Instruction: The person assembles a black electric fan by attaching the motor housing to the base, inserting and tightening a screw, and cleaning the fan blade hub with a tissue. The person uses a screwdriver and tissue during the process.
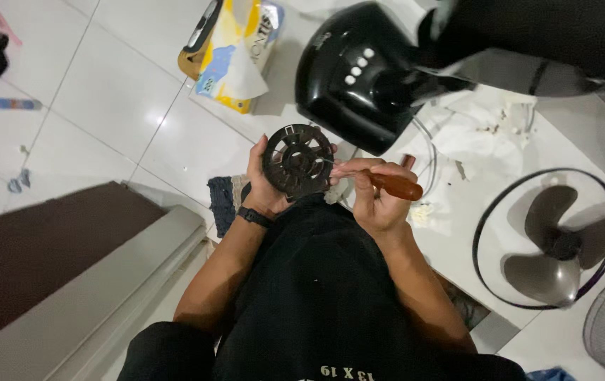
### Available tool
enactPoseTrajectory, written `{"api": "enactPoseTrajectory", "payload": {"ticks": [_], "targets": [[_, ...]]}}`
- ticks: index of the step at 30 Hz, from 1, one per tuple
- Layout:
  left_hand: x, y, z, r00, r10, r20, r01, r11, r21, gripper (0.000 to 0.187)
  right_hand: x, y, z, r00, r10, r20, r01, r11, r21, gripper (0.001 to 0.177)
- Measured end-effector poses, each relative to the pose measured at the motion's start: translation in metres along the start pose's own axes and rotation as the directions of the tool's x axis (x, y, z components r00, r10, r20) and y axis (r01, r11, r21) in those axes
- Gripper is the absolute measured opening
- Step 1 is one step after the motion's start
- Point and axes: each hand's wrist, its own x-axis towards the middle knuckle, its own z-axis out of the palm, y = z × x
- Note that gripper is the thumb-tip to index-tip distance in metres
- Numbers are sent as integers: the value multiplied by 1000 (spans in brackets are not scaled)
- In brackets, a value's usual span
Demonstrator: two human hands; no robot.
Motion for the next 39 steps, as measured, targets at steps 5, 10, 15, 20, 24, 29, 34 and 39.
{"api": "enactPoseTrajectory", "payload": {"ticks": [5, 10, 15, 20, 24, 29, 34, 39], "targets": [[-4, 7, -5, 1000, 18, -5, -17, 999, 30, 90, 3, 2, 9, 1000, 12, 13, -12, 999, -33, 27], [-1, 10, -7, 996, -6, -90, 10, 999, 40, 90, -1, 9, 14, 998, 53, 27, -51, 997, -61, 28], [7, 13, -11, 994, -31, -103, 35, 999, 42, 89, 3, 12, 14, 998, 59, 9, -56, 978, -200, 31], [18, 4, -22, 981, -52, -189, 65, 996, 59, 88, 3, 13, 19, 997, 75, -21, -78, 962, -263, 33], [23, 4, -34, 988, -81, -133, 77, 997, -31, 90, 5, 14, 0, 991, 135, 1, -131, 960, -249, 16], [40, 12, -54, 990, -102, -93, 108, 992, 61, 91, 4, 12, -5, 981, 97, -170, -107, 993, -51, 20], [39, 8, -60, 987, -130, -98, 138, 987, 83, 90, 10, 14, -2, 988, 87, -129, -96, 994, -62, 19], [31, 6, -45, 983, -153, -100, 158, 987, 35, 83, 15, 12, 14, 995, 63, -71, -73, 986, -152, 23]]}}
